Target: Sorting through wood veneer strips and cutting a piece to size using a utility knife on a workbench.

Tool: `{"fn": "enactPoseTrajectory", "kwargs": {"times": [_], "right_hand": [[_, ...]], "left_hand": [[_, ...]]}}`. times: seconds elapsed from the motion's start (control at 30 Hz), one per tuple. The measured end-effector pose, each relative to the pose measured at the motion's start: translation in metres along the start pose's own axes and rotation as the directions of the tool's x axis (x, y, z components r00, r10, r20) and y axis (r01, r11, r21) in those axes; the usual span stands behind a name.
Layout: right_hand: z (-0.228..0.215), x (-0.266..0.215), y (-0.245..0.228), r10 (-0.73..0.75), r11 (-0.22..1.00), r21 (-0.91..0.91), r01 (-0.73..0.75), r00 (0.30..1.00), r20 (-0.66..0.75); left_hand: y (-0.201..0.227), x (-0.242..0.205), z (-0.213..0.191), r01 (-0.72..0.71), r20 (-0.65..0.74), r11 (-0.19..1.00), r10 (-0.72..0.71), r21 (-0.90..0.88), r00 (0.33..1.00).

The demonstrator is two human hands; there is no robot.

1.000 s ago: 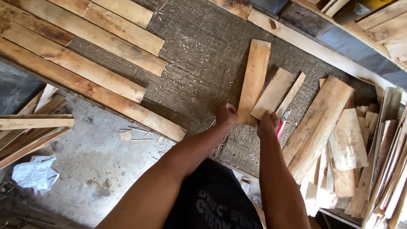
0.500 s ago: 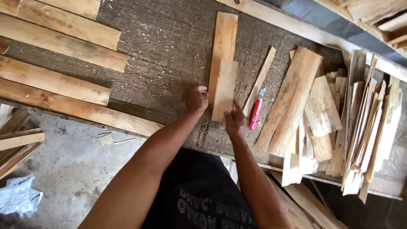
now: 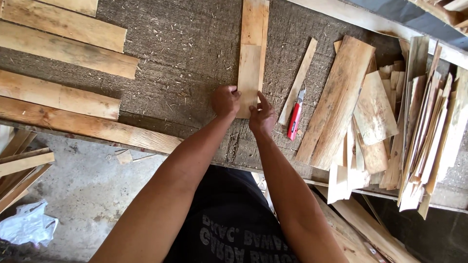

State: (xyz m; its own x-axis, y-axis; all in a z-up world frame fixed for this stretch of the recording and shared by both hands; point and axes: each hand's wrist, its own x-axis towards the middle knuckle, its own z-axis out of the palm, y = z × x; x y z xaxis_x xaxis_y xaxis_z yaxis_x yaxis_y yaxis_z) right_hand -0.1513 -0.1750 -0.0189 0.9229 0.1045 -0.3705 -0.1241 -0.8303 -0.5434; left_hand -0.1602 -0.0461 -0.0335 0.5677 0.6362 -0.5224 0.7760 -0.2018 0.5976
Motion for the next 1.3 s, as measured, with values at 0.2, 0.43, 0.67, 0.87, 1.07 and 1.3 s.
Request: {"fn": "enactPoseTrajectory", "kwargs": {"times": [0.2, 0.43, 0.67, 0.87, 1.07, 1.3], "right_hand": [[0.027, 0.003, 0.038, -0.134, 0.984, -0.136, 0.118, 0.985, -0.111], [0.04, -0.01, 0.043, -0.355, 0.922, -0.225, 0.316, 0.921, -0.159], [0.039, -0.015, 0.034, -0.284, 0.876, -0.427, 0.226, 0.956, -0.076], [0.03, -0.021, 0.022, -0.162, 0.919, -0.364, 0.15, 0.987, -0.004], [0.023, -0.025, 0.013, -0.178, 0.931, -0.329, 0.158, 0.983, -0.031], [0.023, -0.018, 0.008, 0.011, 0.9, -0.436, 0.028, 0.996, 0.087]], "left_hand": [[-0.005, 0.009, 0.007, -0.107, -0.038, 0.994, 0.106, -0.018, 0.994], [-0.008, 0.023, 0.009, -0.141, 0.041, 0.99, 0.142, -0.03, 0.989], [-0.003, 0.036, 0.001, -0.114, 0.075, 0.989, 0.107, 0.095, 0.991], [-0.007, 0.037, 0.001, -0.102, 0.096, 0.994, 0.099, 0.035, 0.99], [0.001, 0.03, -0.009, -0.121, 0.091, 0.991, 0.116, 0.057, 0.989], [-0.002, 0.033, -0.002, -0.087, 0.099, 0.992, 0.078, 0.088, 0.992]]}}
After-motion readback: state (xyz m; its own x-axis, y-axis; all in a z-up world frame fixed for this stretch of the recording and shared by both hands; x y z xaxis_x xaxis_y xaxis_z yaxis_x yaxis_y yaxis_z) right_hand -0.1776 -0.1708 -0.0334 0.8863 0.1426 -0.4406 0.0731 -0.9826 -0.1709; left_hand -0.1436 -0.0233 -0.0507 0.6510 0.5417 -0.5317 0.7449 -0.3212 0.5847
